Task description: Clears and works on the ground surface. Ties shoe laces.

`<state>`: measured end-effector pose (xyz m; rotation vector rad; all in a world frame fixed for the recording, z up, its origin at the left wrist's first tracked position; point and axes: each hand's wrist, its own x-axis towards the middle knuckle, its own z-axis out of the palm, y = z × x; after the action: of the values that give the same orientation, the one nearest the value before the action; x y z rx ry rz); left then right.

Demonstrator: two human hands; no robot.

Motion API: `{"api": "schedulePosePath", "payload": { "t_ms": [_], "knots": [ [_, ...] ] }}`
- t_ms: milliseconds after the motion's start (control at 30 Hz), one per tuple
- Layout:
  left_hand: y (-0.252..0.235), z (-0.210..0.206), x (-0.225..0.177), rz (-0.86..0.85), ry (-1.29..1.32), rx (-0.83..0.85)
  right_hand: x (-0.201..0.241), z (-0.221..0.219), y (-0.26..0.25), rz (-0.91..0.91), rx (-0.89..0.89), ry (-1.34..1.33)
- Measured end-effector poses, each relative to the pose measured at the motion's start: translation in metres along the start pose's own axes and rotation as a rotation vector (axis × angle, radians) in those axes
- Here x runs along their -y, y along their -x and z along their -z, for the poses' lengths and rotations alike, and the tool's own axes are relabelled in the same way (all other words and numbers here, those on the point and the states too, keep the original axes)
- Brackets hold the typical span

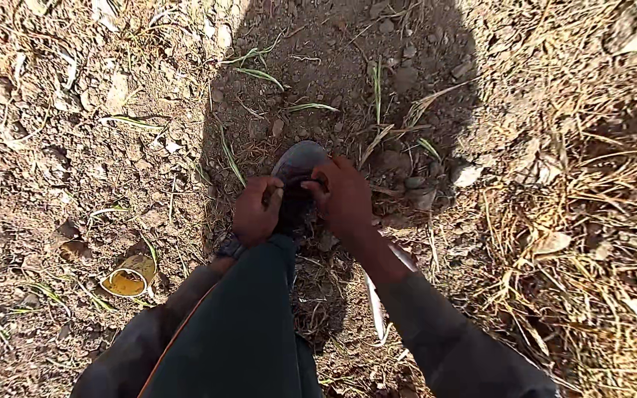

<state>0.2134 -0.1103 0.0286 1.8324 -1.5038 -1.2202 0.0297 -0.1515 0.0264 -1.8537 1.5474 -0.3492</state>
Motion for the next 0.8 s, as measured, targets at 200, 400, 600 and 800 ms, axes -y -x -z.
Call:
{"api": "schedulePosePath", "payload": {
  "t_ms": [200,400,600,800],
  "knots": [
    [-0.046,0.012,-0.035,0.024,-0.467,0.349,0.005,-0.005,0.011,0.121,0.005,0.106],
    [-0.070,0.011,-0.054,-0.079,-0.766,0.556,0.017,-0.005,0.022,-0.157,-0.019,0.071],
    [-0.072,0.015,-0.050,-0.217,-0.831,0.525,0.047,0.007,0.006,-0.479,0.200,0.081],
    [-0.093,0.022,-0.014,-0.450,-0.640,0.525,0.011,0.003,0.004,0.010,0.249,0.017]
  ]
}}
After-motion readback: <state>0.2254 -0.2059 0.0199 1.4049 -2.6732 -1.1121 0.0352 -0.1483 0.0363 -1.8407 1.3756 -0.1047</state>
